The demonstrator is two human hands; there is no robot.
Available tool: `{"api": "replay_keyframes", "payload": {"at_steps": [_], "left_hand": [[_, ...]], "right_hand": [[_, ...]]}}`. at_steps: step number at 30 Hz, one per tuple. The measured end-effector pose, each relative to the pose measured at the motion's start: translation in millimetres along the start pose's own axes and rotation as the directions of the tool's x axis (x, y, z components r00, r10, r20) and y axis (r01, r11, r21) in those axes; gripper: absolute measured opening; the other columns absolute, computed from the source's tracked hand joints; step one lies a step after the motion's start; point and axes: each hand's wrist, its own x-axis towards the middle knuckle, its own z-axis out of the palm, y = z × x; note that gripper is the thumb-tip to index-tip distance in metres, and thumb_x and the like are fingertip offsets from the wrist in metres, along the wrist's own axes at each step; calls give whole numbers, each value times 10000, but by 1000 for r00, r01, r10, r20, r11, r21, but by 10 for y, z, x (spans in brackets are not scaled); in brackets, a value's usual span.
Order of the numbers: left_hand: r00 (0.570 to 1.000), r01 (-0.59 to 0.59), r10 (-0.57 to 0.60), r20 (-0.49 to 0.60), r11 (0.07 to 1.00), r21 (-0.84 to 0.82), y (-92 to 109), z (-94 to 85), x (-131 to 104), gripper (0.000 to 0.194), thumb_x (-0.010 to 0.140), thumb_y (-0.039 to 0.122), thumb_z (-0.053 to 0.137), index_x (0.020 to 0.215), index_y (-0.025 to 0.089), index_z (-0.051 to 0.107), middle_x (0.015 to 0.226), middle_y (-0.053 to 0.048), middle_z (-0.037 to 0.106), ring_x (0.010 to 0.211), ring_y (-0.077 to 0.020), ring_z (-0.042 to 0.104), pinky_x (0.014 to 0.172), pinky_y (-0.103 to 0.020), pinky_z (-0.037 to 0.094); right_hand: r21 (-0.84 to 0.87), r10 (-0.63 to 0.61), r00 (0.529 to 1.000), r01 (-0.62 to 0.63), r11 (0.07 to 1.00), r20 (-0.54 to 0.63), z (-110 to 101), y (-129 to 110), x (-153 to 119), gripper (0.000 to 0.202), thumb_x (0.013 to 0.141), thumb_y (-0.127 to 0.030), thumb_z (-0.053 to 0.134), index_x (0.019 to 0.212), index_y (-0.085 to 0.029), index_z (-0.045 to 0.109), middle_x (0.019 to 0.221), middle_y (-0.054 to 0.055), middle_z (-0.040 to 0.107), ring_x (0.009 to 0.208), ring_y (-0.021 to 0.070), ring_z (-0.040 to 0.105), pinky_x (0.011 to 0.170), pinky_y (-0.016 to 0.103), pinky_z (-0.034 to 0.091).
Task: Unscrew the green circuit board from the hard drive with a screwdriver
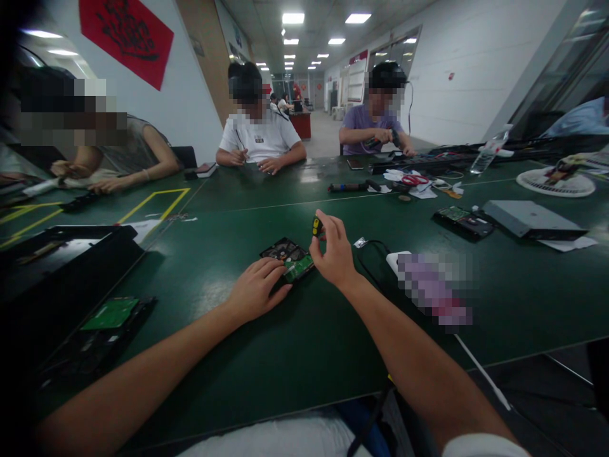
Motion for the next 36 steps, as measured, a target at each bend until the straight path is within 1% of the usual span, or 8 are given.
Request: {"api": "replay_keyframes", "payload": {"at_steps": [5,8,11,16,21,23,29,36], "left_hand": [[1000,-13,13,-5,1000,-5,3,1,-2,364,1002,421,607,1274,189,676,1293,-150,703,1262,-334,623,1061,-528,538],[1000,-21,21,-13,1000,-12,4,1,-1,352,1002,418,606,1264,198,687,1287,-151,712,1257,-335,631,1052,-535,544],[1000,-19,19,-15,1000,-11,10,-7,2,344,1006,416,601,1253,193,690,1278,-146,720,1253,-333,635,1044,-527,548],[1000,-22,22,-11,1000,-2,26,-24,9,326,1021,399,581,1244,185,684,1270,-133,727,1229,-318,644,1052,-509,538],[999,-28,28,-28,1000,-3,33,-33,12,300,1027,381,571,1219,181,687,1242,-131,737,1211,-313,654,1022,-491,548],[999,-30,30,-32,1000,-5,31,-29,10,285,1024,376,574,1207,193,693,1228,-126,742,1204,-311,659,1011,-484,551],[999,-37,37,-38,999,6,20,-13,0,272,1029,367,568,1189,189,696,1197,-124,748,1169,-300,665,997,-479,551],[999,-34,35,-39,999,36,19,-22,1,256,1034,362,564,1151,182,704,1117,-124,725,1068,-278,665,914,-438,557]], "right_hand": [[-2,22,999,-22,1000,-32,25,21,-12,633,963,-238,621,1544,-302,378,1359,125,529,911,200,656,774,414,664],[-12,27,999,-28,1000,-28,23,23,-11,626,957,-271,650,1525,-309,390,1340,115,536,863,185,650,742,401,662],[3,28,999,-28,1000,-19,15,19,-10,617,960,-266,635,1527,-309,395,1343,118,540,887,194,660,757,410,665],[38,31,999,-31,999,-5,16,20,-14,620,971,-240,591,1550,-312,379,1390,131,530,986,223,671,828,434,665],[-9,30,999,-30,999,-23,0,8,-4,627,955,-286,655,1529,-314,405,1325,118,547,904,217,641,740,420,656],[-16,29,999,-29,999,-17,-10,-8,-1,621,956,-291,654,1527,-324,409,1311,113,548,894,217,640,731,421,656],[15,22,1000,-22,1000,4,-2,-22,-9,638,971,-232,590,1566,-315,373,1365,121,530,968,217,659,835,426,665],[3,23,1000,-23,1000,-8,4,2,-3,630,961,-254,637,1539,-321,395,1331,112,536,891,193,656,740,391,653]]}}
